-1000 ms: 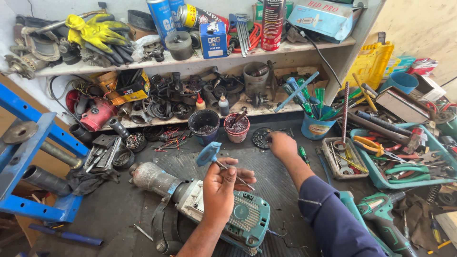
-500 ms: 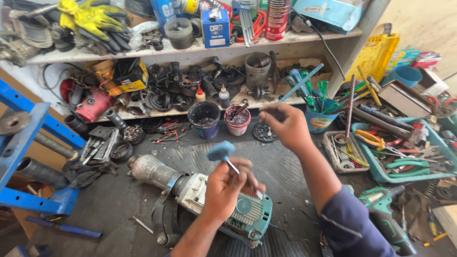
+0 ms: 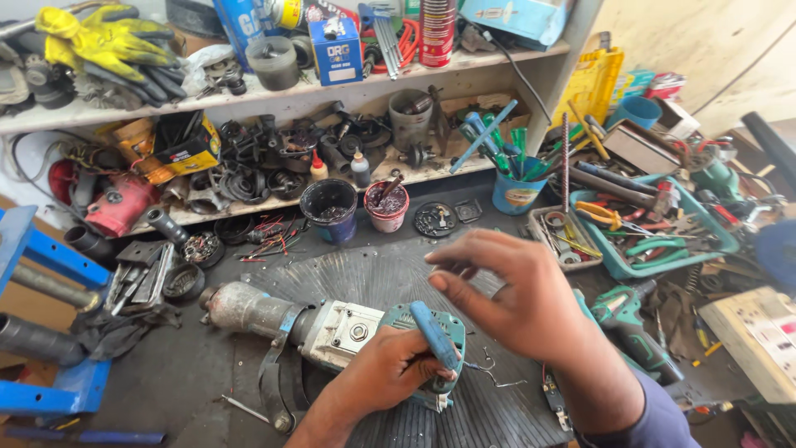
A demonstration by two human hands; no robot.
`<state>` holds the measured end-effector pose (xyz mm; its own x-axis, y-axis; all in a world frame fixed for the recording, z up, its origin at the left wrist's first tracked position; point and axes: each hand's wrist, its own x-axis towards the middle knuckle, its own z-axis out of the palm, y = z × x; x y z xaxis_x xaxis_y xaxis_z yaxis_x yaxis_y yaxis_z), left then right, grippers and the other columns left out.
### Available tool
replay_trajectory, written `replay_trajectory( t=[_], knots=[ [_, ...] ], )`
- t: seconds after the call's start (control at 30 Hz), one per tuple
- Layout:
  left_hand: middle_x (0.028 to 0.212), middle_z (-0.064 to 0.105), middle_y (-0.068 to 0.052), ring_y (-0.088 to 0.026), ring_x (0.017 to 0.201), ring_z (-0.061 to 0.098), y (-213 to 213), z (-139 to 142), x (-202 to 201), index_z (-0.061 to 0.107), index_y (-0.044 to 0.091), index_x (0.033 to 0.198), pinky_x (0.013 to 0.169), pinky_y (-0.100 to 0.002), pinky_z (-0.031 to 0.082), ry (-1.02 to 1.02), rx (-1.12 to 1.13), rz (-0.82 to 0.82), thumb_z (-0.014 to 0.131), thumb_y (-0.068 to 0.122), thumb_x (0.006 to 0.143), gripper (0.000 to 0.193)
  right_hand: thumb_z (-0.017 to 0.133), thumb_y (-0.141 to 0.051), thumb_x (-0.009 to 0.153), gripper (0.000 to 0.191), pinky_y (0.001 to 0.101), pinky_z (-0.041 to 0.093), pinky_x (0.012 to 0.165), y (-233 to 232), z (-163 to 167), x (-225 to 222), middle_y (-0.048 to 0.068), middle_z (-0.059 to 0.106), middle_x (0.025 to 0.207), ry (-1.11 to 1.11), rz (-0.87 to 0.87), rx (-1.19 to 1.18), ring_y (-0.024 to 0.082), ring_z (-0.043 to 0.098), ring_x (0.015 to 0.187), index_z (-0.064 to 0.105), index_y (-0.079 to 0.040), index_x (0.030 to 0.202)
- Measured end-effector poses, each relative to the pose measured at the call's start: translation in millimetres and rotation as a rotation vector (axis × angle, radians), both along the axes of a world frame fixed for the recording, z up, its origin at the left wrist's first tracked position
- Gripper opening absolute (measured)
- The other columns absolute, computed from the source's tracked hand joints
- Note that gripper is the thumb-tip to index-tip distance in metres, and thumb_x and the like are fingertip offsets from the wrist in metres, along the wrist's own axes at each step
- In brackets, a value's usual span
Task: The person disassembles a teal power tool on a cluttered workbench. They use a screwdriver to loosen a screw, remove a blue plastic brush holder and work it loose by hand, detach the motor housing cover, and pull out the armature, setting parts on the bench.
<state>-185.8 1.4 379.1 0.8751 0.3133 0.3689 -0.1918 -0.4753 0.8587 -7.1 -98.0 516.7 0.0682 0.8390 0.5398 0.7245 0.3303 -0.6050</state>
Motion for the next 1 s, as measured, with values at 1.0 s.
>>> replay_trajectory(
  t=[1.0],
  knots=[
    [0.129,0.064,-0.009,-0.034,0.127,0.05,-3,-14,82,0.075,0.017,0.122,0.107,-0.059,0.028,0.0,0.854,0.286,0.078,0.048,0.067,0.064,0.062,-0.03,0.1,0.037,0.0549,0.048,0.109,-18,-99,12,0.011,0.065,0.089,0.163,0.265,0.354,0.033,0.066,0.102,0.057,-0.004,0.074]
  ],
)
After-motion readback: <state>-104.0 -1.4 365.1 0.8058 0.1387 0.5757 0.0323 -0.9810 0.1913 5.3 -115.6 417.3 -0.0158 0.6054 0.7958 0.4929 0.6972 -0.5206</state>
